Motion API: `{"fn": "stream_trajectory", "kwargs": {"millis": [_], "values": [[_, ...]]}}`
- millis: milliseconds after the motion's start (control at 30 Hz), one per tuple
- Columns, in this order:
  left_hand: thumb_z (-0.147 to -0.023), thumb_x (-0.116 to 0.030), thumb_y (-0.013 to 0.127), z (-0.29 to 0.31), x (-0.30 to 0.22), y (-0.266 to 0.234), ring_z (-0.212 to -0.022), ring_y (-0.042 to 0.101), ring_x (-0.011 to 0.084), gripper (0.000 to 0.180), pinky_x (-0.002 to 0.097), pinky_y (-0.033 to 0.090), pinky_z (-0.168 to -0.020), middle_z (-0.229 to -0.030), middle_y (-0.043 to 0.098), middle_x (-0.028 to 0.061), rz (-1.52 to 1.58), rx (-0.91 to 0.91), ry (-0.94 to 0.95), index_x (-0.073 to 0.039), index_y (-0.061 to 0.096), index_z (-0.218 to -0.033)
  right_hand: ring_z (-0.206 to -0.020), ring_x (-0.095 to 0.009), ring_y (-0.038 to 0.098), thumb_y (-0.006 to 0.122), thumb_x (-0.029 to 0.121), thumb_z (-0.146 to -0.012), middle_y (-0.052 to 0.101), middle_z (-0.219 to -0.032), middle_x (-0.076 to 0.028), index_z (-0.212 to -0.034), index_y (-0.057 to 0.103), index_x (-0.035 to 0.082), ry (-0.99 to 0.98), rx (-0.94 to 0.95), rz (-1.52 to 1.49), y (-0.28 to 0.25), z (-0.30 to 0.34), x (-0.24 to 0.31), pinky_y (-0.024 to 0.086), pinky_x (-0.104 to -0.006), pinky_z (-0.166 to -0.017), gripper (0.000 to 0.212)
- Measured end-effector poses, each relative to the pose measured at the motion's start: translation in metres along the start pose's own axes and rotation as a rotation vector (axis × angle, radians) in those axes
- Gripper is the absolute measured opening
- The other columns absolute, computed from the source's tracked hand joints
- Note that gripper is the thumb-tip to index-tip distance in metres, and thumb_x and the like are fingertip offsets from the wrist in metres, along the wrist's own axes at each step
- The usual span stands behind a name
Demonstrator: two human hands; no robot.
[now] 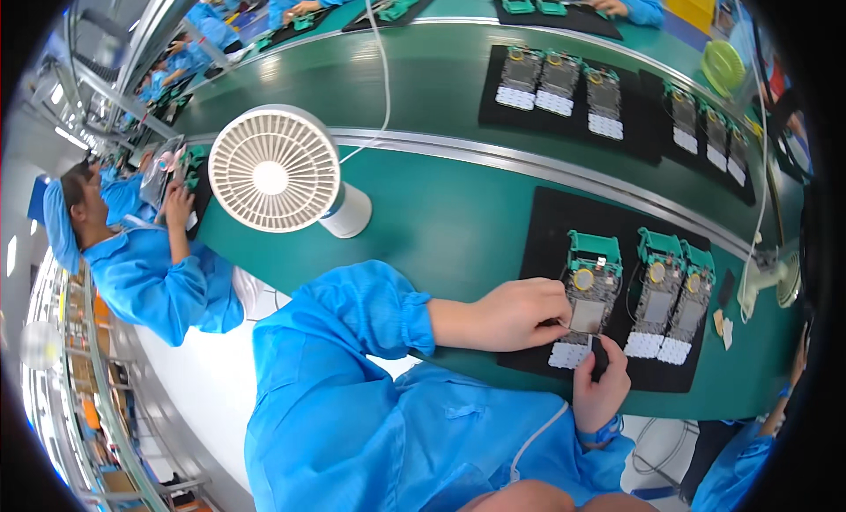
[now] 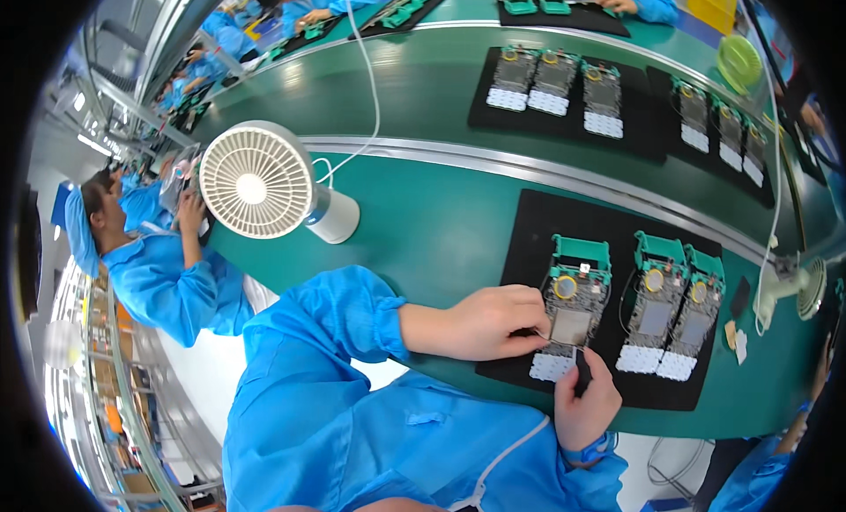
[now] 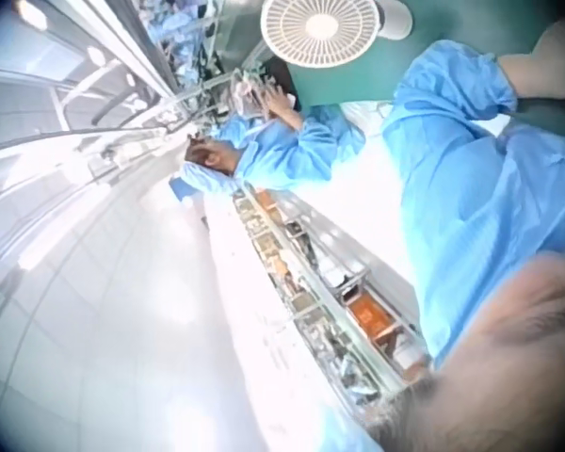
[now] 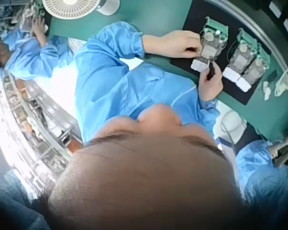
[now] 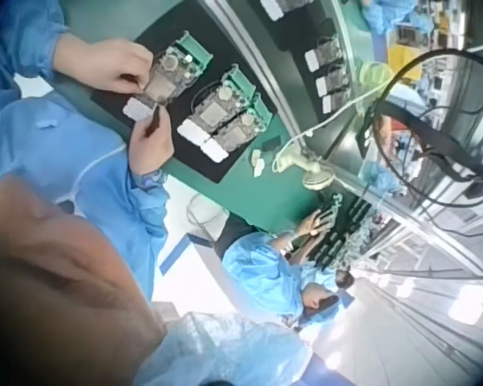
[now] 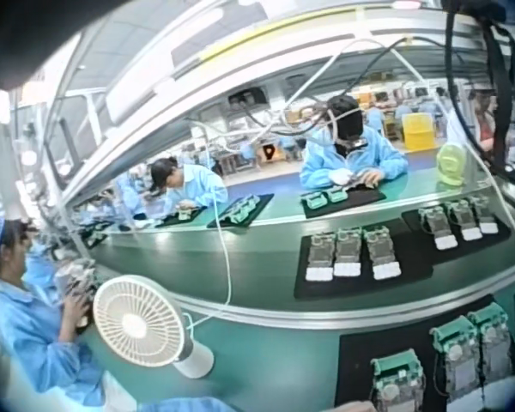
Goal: Assembling small electronic components and connecting wires onto circuit boards at a factory workstation.
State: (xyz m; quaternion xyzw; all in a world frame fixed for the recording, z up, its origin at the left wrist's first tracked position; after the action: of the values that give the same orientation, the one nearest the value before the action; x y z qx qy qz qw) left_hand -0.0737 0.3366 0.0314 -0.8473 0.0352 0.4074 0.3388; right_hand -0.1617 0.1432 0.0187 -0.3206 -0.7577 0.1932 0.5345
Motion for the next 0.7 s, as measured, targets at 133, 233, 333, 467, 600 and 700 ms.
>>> {"fn": "stream_trajectory", "kwargs": {"millis": [133,233,333,467,600,700], "values": [[-0.079,-0.013,0.072,0.006,0.002,0.000,-0.079,0.058,0.0283,0.016,0.0377,0.048,-0.067,-0.082,0.056,0.0081,0.025,-0.007,-0.051,-0.007,0.058,-0.083,-0.072,-0.035,0.069,0.062,0.001,-0.084,0.067,-0.087,-0.021,-0.116,0.057,-0.002,0.003,-0.005,-0.012,0.003,0.000,0.001,0.054,-0.0372,-0.062,0.033],[-0.079,-0.013,0.072,0.005,0.003,0.001,-0.079,0.058,0.0282,0.016,0.0376,0.048,-0.066,-0.082,0.056,0.0080,0.046,0.010,-0.054,-0.007,0.058,-0.084,-0.075,-0.033,0.069,0.061,0.000,-0.085,0.067,-0.090,-0.021,-0.118,0.056,-0.003,0.000,-0.011,-0.012,0.003,0.002,-0.001,0.054,-0.0359,-0.066,0.034],[-0.079,-0.015,0.072,0.006,0.000,0.002,-0.079,0.057,0.0272,0.017,0.0373,0.048,-0.065,-0.082,0.055,0.0067,-0.023,-0.004,-0.048,-0.008,0.057,-0.083,-0.077,-0.033,0.069,0.061,0.001,-0.086,0.067,-0.092,-0.021,-0.119,0.056,-0.004,0.022,0.011,-0.034,0.000,0.003,-0.003,0.054,-0.0358,-0.068,0.034],[-0.078,-0.018,0.073,0.005,-0.003,0.003,-0.079,0.057,0.0265,0.018,0.0375,0.048,-0.063,-0.082,0.055,0.0047,-0.120,-0.015,-0.046,-0.010,0.057,-0.082,-0.084,-0.029,0.068,0.059,0.001,-0.088,0.066,-0.101,-0.020,-0.123,0.054,-0.004,0.018,0.062,-0.023,0.000,0.004,-0.007,0.053,-0.0343,-0.073,0.035],[-0.078,-0.019,0.073,0.003,-0.003,0.005,-0.080,0.057,0.0269,0.018,0.0374,0.049,-0.063,-0.080,0.055,0.0051,-0.095,-0.011,-0.067,-0.011,0.057,-0.081,-0.081,-0.033,0.069,0.061,0.001,-0.086,0.066,-0.099,-0.023,-0.121,0.054,-0.006,0.028,-0.026,-0.042,0.002,0.009,-0.010,0.054,-0.0360,-0.071,0.037],[-0.078,-0.020,0.074,0.003,-0.004,0.004,-0.079,0.058,0.0273,0.019,0.0380,0.048,-0.058,-0.079,0.055,0.0052,-0.084,-0.006,-0.120,-0.011,0.056,-0.079,-0.086,-0.033,0.069,0.064,0.002,-0.086,0.066,-0.099,-0.023,-0.121,0.052,-0.006,0.005,-0.019,-0.060,0.001,0.005,-0.008,0.054,-0.0350,-0.074,0.038]]}}
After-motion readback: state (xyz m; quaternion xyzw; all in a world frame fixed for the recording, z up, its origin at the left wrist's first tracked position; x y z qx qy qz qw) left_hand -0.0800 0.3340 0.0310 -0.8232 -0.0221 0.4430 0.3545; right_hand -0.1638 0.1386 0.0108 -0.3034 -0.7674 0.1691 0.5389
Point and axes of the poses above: each hand's wrist, its own z-axis away from the middle knuckle, its own y-axis out of the palm, x = y × z, the point moved 2 cm from there along -z, towards the middle knuckle
